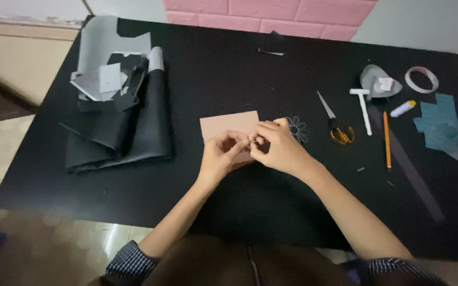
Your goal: Marking, cutting, and assembling leather pieces to create a decorative flower.
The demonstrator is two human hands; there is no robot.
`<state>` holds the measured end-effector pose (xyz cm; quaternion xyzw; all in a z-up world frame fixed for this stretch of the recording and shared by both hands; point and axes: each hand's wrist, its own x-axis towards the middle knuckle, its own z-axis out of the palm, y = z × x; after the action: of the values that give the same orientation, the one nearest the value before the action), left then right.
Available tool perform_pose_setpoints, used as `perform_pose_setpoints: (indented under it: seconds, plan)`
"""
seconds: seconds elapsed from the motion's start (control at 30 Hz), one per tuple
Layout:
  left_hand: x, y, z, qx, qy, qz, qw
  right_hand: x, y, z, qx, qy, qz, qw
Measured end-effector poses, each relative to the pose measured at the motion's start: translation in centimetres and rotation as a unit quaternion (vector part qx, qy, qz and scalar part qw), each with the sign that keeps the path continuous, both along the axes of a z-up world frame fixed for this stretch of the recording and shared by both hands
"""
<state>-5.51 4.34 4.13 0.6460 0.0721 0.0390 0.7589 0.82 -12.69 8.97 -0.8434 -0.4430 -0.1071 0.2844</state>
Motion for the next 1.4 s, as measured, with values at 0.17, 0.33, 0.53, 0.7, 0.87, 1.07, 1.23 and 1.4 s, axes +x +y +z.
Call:
perform_pose_setpoints:
  seconds: [0.17, 0.33, 0.53, 0.7, 0.87, 1.07, 1.23, 1.4]
  plan:
    - [0.7, -1.7, -1.7, -0.092, 0.038, -0.054, 0.994, -1.6, -2.8, 1.7, 0.062, 0.11, -0.003, 0.992]
    - [0.3, -5.2, -1.4, -0.166, 0.024, -0.129, 0.977, -2.0, -6.8, -1.0, 0.215, 0.332, -0.027, 0.918]
    - [-0.5, -9.3, 0.4, -0.209, 0.086, -0.232, 0.946, -1.7, -11.4, -3.8, 0.425, 0.443, -0.069, 0.787]
    - [-0.5, -9.5, -1.6, -0.1, 0.077, -0.193, 0.973, 1.1, -15.8, -2.6, 0.531, 0.337, -0.157, 0.762]
    - [-2.8, -10.1, 0.1, -0.046, 0.028, -0.193, 0.98, 2.6, -17.7, 1.3, 0.587, 0.288, -0.271, 0.706]
    - [-4.2, -9.2, 1.6, -0.062, -0.016, -0.207, 0.976, 7.9, -25.1, -1.3, 0.48, 0.196, -0.439, 0.734]
    - [-4.1, -9.1, 2.1, -0.059, -0.023, -0.187, 0.98, 11.5, -25.2, -1.2, 0.163, 0.246, -0.533, 0.793]
    - [-3.9, -8.8, 2.3, -0.065, -0.011, -0.174, 0.983, 13.5, -24.6, -2.5, 0.078, 0.268, -0.531, 0.8]
